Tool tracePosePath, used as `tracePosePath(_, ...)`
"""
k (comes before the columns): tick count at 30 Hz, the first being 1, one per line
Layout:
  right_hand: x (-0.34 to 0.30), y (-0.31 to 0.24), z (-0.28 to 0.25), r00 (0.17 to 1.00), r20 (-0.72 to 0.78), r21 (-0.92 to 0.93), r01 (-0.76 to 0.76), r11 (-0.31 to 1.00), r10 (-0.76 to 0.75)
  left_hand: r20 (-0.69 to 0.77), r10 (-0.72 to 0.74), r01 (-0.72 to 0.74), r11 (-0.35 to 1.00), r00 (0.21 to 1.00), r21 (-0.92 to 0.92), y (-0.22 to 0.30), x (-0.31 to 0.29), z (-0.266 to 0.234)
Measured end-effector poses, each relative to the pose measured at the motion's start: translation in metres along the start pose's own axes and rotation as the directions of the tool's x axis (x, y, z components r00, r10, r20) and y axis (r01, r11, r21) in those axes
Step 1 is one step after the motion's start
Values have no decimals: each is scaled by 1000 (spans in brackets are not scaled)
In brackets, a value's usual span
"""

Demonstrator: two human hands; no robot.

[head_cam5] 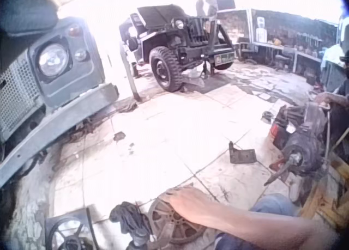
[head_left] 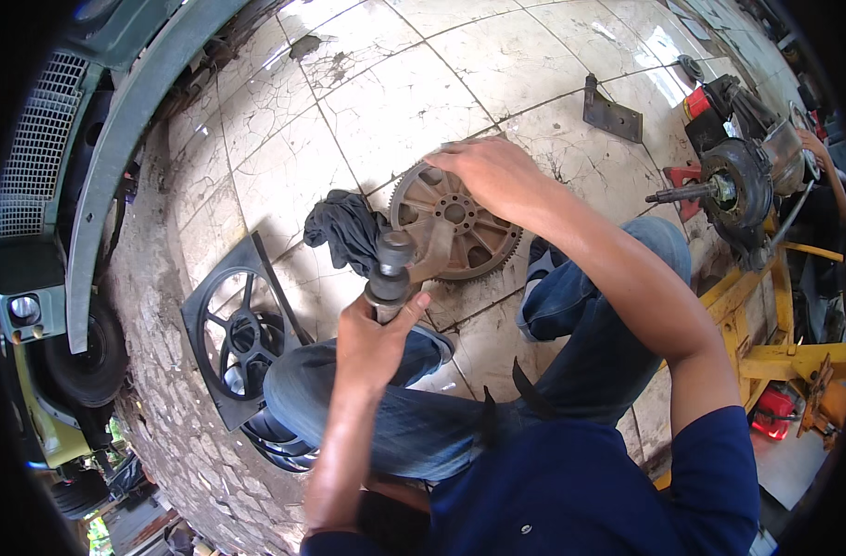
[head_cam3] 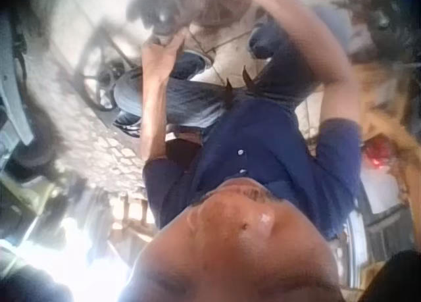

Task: The person sits on the floor and uses a small tool to scrape and clean a large metal gear. They then use a red sanding block to smooth a small metal part, repeatedly flipping it to sand different edges.

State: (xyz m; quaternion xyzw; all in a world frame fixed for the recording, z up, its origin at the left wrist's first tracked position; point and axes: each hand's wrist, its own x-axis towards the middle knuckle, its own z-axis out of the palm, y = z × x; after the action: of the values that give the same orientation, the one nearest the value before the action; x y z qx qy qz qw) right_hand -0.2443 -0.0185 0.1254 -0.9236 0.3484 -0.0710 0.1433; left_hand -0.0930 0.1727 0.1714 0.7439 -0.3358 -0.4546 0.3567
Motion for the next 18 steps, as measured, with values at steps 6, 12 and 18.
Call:
tracePosePath(6,-2,13,-23,992,12,29,-127,991,127,348,-33,-182,804,937,566,36,56,1)
tracePosePath(12,12,41,-6,969,-100,-3,-226,974,224,506,-156,-416,395,849,819,-16,131,44)
tracePosePath(18,8,31,-18,974,82,-4,-213,977,213,674,-75,-638,259,735,725,-59,180,64)
